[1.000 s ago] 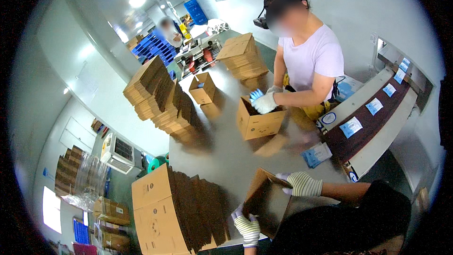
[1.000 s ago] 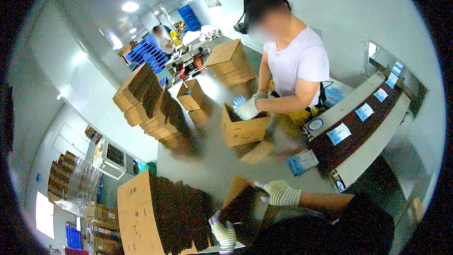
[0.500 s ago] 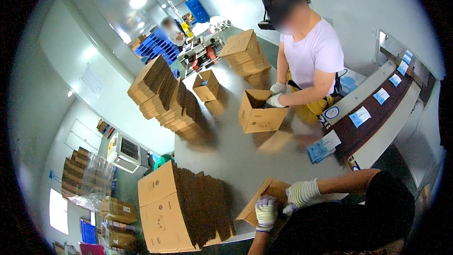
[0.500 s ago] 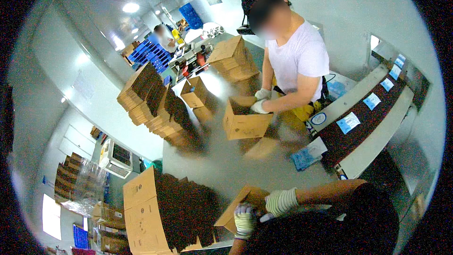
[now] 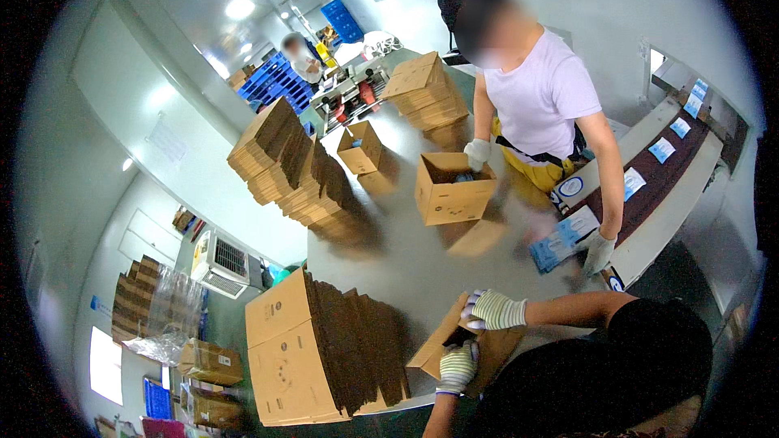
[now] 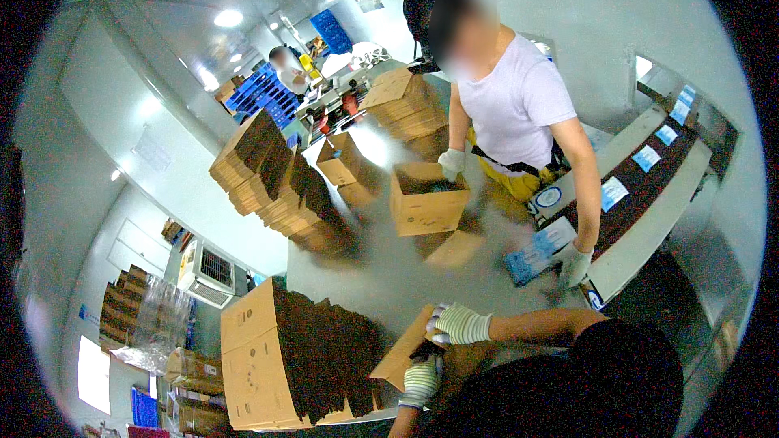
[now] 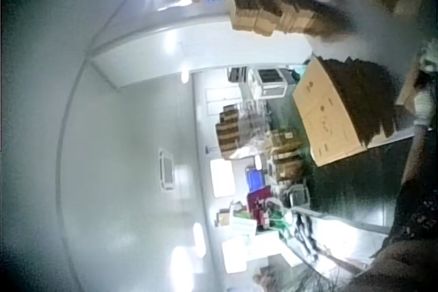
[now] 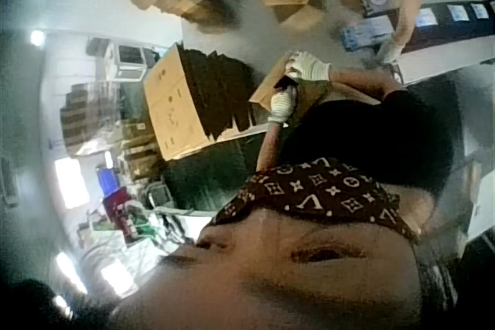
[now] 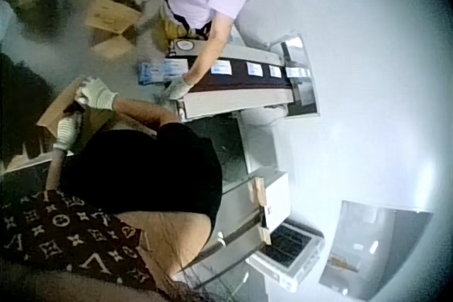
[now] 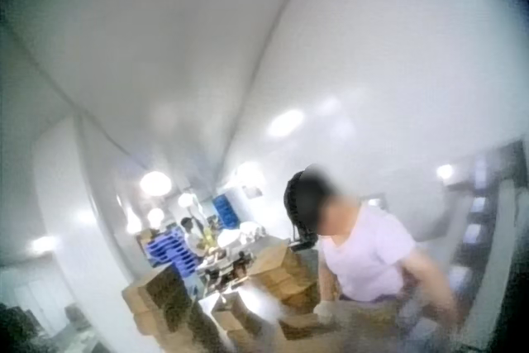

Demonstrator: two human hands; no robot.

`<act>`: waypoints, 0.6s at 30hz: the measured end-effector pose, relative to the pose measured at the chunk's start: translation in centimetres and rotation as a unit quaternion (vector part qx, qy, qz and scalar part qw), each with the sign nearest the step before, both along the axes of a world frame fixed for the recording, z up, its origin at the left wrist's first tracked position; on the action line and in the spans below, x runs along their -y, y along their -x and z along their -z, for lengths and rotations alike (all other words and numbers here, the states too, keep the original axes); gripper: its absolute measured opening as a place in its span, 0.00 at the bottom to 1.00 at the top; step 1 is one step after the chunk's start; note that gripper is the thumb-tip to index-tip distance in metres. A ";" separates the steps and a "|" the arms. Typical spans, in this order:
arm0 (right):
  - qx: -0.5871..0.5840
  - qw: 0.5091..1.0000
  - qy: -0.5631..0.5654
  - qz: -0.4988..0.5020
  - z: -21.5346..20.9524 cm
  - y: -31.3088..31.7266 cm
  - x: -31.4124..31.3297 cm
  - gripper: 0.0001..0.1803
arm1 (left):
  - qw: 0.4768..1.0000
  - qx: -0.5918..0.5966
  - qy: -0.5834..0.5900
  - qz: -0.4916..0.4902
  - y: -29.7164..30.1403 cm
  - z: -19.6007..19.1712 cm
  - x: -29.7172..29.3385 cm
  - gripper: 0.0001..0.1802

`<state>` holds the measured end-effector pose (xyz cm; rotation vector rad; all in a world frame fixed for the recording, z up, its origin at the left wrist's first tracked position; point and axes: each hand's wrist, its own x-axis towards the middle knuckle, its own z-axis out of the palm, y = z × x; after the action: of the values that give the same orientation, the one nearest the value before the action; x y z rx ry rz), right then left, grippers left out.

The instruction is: The person packages packs of wipes into cardboard boxes, placing them in rows and then closing the boxes.

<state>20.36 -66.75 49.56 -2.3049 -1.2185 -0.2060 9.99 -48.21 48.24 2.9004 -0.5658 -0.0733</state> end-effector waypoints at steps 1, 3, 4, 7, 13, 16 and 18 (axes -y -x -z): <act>0.000 1.000 0.002 0.002 -0.9 0.1 0.5 0.18 | 1.000 0.018 -0.010 -0.012 -0.2 -1.0 0.1 0.14; -0.123 0.987 -0.073 0.072 -3.4 0.7 2.0 0.20 | 0.997 0.016 0.031 -0.074 -0.1 -2.4 -0.5 0.12; -0.149 0.976 -0.112 0.111 -5.4 0.9 2.8 0.26 | 0.983 0.126 0.069 -0.111 0.3 -0.4 -2.4 0.14; -0.058 0.940 -0.203 0.267 -8.6 1.5 6.0 0.32 | 0.784 0.176 0.525 -0.281 0.5 -2.1 -3.3 0.21; -0.234 0.928 -0.217 0.191 -14.2 2.6 5.2 0.38 | 0.455 0.058 0.838 -0.295 -0.4 1.4 1.1 0.21; -0.152 0.966 -0.102 0.183 -13.6 3.8 4.1 0.35 | 0.705 -0.046 0.650 -0.279 0.9 9.2 1.7 0.26; -0.117 0.991 -0.027 0.059 -11.8 5.4 -1.1 0.31 | 0.424 -0.124 0.874 -0.204 5.2 22.4 -5.2 0.24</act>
<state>14.92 -65.64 61.35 -2.2820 -0.9513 -0.0085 4.78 -42.98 25.85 0.7576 0.2228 0.1103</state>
